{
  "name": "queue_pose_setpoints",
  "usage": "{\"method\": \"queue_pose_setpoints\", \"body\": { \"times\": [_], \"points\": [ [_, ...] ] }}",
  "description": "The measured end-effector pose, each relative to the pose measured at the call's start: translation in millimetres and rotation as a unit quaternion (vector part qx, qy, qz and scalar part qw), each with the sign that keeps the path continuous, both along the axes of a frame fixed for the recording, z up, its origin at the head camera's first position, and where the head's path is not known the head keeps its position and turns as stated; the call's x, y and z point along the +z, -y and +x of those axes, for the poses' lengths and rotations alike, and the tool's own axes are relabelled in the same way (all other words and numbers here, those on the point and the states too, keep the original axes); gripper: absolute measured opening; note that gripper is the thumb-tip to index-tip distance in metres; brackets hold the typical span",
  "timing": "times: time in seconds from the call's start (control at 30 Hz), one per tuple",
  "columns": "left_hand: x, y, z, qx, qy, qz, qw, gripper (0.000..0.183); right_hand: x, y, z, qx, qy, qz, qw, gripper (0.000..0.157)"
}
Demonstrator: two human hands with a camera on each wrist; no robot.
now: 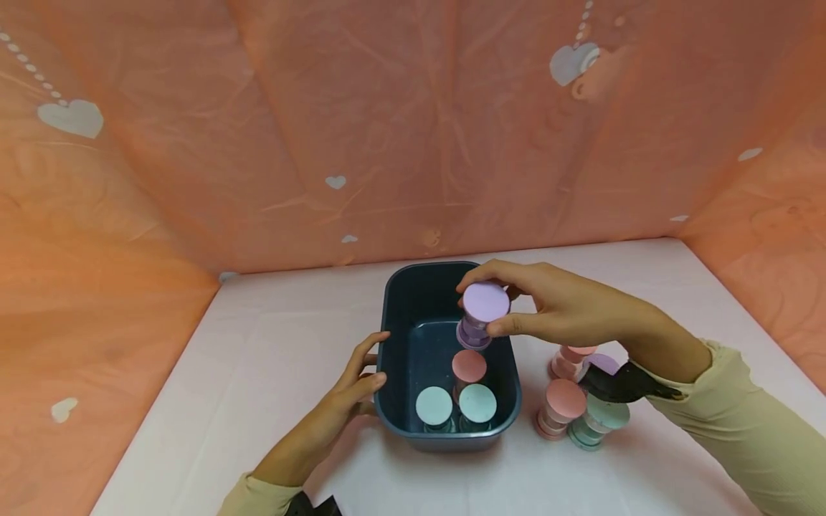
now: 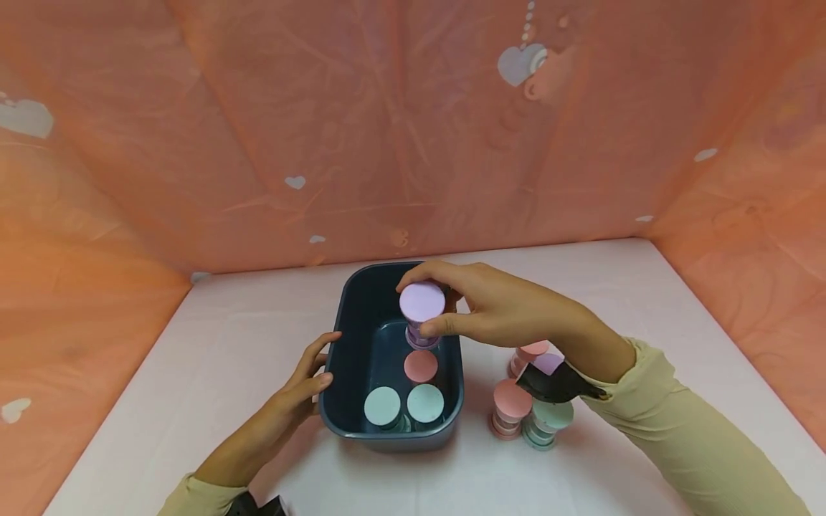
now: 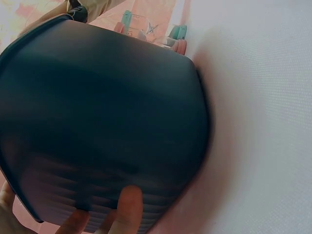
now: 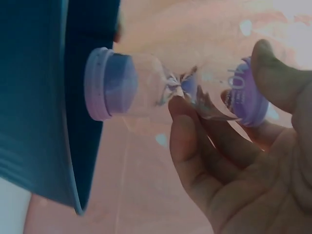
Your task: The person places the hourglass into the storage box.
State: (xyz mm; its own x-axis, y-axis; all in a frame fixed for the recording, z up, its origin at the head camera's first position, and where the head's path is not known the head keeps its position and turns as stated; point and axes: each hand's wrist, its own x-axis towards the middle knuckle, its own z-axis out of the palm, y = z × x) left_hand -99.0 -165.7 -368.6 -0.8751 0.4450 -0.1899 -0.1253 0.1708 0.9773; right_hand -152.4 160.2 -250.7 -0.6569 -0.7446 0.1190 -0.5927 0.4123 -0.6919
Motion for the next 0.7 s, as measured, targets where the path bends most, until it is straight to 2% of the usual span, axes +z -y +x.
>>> {"method": "queue_pose_setpoints", "body": {
  "times": [0.2, 0.43, 0.7],
  "points": [
    [-0.3, 0.0, -0.6, 0.000, 0.003, -0.001, 1.0000, 0.058, -0.8, 19.5, -0.8, 0.013, -0.007, 0.021, 1.000, 0.049],
    [1.0, -0.4, -0.8, 0.008, 0.007, -0.014, 0.9999, 0.057, -9.4, 36.9, -2.3, 0.030, 0.021, 0.024, 0.999, 0.051],
    [0.7, 0.6, -0.9, -0.001, 0.004, -0.007, 1.0000, 0.058, -22.5, 54.5, 0.7, 0.043, 0.034, 0.017, 0.998, 0.049]
  ]
}}
